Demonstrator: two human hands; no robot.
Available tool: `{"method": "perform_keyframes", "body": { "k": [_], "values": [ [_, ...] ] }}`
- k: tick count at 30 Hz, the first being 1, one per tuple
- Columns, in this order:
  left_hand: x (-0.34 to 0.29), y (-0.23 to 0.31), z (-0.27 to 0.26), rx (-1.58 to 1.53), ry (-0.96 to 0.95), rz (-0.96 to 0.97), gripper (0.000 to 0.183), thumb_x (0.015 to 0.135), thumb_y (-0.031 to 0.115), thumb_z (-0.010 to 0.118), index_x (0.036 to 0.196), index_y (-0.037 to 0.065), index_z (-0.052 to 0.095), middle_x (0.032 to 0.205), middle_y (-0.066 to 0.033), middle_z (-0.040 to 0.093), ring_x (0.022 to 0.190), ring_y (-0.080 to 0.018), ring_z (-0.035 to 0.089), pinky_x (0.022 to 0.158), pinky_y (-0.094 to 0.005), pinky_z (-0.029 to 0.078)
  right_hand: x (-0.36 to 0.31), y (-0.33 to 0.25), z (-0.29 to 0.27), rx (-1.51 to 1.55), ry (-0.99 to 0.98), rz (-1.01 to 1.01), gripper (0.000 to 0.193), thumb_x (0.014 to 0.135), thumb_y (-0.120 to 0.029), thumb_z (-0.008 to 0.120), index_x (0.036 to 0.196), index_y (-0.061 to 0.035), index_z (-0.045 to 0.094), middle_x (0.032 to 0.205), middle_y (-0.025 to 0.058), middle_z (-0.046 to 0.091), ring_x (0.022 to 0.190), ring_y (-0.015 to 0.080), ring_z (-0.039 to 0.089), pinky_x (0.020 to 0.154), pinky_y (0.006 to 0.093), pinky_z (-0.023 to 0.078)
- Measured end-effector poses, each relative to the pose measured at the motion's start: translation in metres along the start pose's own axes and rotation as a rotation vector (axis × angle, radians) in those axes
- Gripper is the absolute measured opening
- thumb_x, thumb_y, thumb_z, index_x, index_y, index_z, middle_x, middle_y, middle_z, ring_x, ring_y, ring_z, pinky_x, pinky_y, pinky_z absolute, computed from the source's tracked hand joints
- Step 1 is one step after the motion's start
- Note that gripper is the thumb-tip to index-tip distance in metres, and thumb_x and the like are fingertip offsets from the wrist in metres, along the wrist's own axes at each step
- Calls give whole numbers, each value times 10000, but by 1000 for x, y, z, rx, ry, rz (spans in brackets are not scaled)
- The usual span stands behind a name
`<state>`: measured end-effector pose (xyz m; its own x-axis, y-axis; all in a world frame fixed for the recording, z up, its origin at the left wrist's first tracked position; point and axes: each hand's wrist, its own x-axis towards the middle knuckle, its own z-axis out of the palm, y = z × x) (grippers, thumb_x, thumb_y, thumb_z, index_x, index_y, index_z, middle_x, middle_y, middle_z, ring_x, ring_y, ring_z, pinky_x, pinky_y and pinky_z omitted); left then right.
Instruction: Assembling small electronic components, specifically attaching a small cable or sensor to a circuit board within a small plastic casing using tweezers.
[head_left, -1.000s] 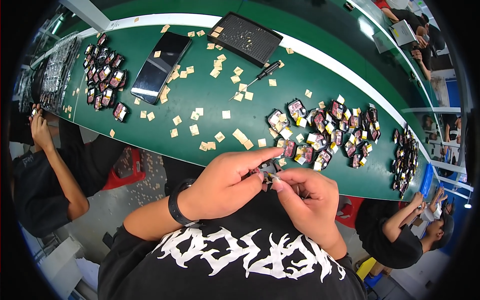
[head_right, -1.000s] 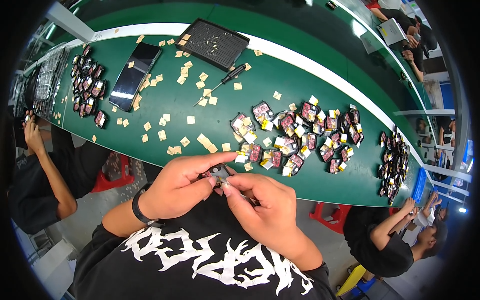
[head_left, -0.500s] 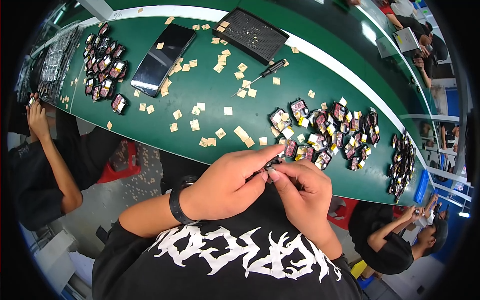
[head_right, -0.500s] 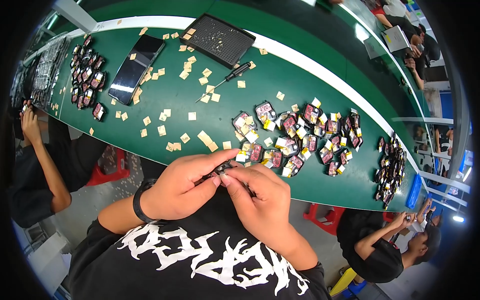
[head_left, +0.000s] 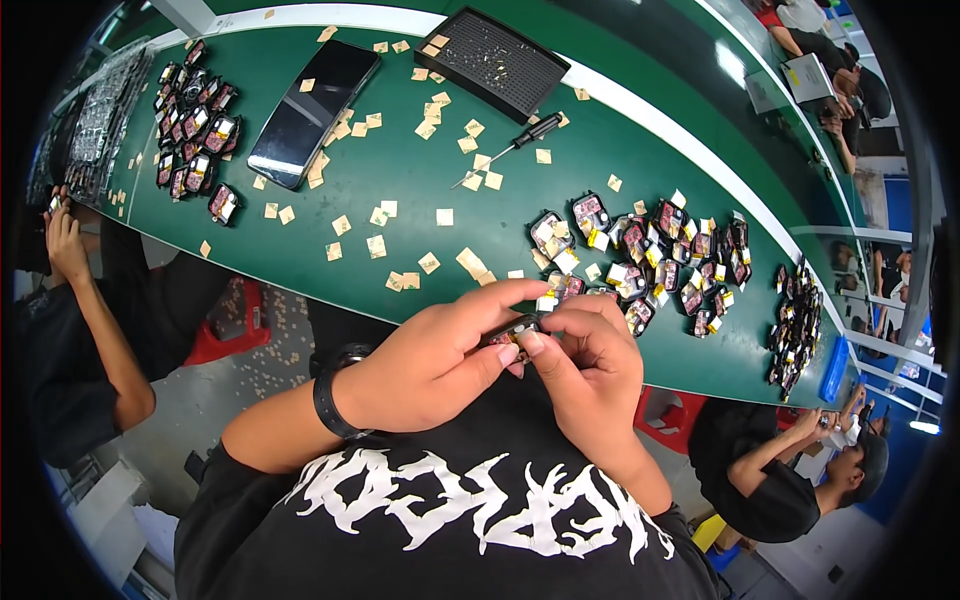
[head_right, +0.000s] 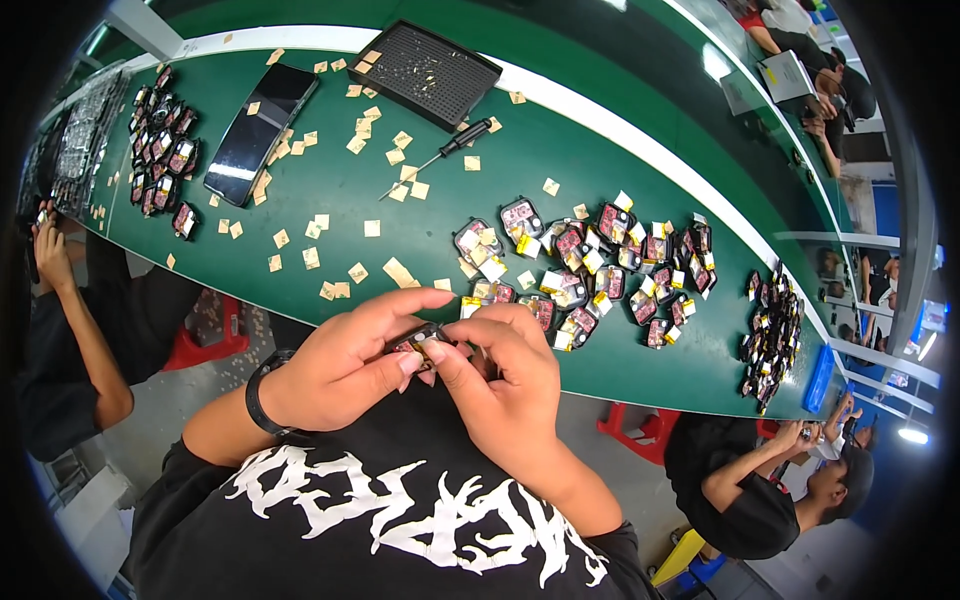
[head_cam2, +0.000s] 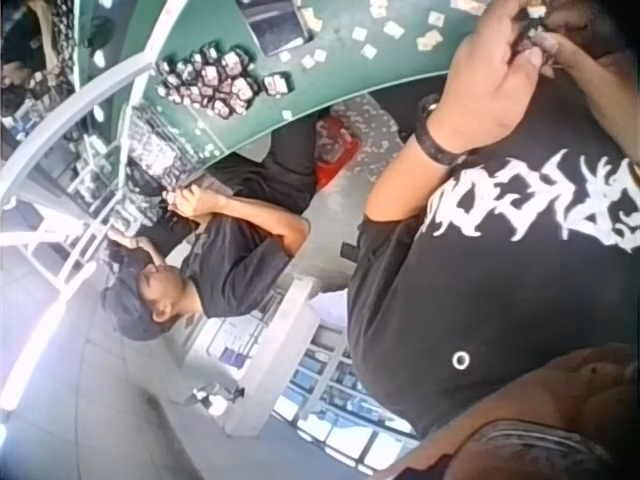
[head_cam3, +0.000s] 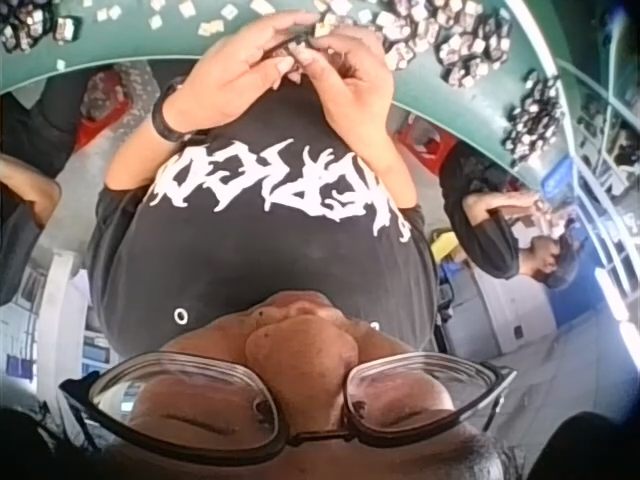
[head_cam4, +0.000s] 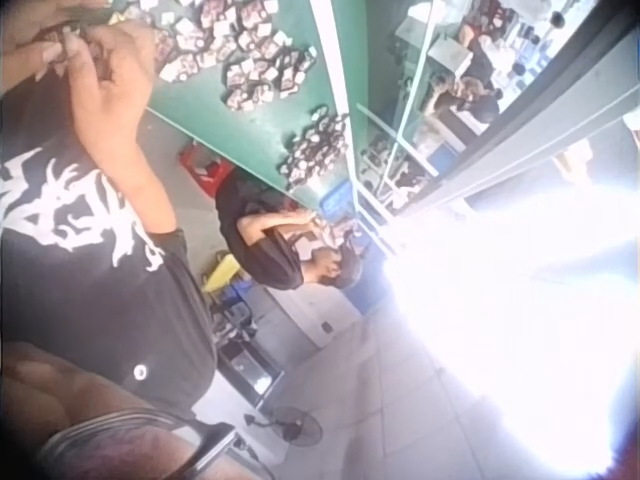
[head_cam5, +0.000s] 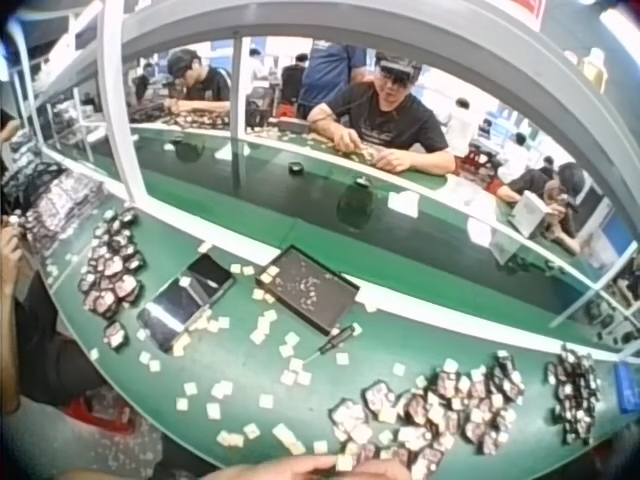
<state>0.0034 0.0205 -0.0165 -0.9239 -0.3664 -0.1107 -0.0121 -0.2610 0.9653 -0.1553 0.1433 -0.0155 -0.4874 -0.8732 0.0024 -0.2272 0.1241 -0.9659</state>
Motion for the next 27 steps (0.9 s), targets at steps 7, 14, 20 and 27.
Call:
{"method": "perform_keyframes", "body": {
  "k": [7, 14, 20, 27],
  "values": [
    [-3, -17, 1, -304, 12, -136, 377, 1044, 56, 495, 1402, -7, 396, 1250, -109, 562, 1033, -126, 590, 803, -278, 510, 7, -16, -5, -91, -144, 147, 162, 876, -59, 774, 1000, 25, 711, 990, 60, 599, 605, 52, 468, 536, 220, 385],
    [-8, -23, 7, -100, 69, -100, 364, 1012, 0, 549, 1369, -9, 477, 1190, -92, 599, 947, -106, 617, 759, -263, 532, 10, -17, -8, -216, -198, 89, 130, 868, -55, 767, 963, 11, 707, 958, 63, 597, 586, 59, 458, 532, 240, 376],
    [-10, -15, 6, -44, 112, -104, 357, 990, -19, 569, 1345, 0, 544, 1075, -68, 637, 845, -94, 638, 684, -243, 533, 9, -17, -9, -197, -231, 154, 127, 884, -63, 754, 950, 24, 690, 943, 63, 600, 581, 63, 450, 526, 256, 370],
    [-7, -4, -1, -48, 60, -261, 342, 991, -2, 567, 1327, -6, 505, 1077, -78, 645, 800, -85, 631, 633, -235, 516, 7, -15, -9, -43, -282, 255, 143, 888, -67, 750, 987, 10, 681, 898, 35, 600, 572, 46, 430, 519, 234, 349]
  ]
}}
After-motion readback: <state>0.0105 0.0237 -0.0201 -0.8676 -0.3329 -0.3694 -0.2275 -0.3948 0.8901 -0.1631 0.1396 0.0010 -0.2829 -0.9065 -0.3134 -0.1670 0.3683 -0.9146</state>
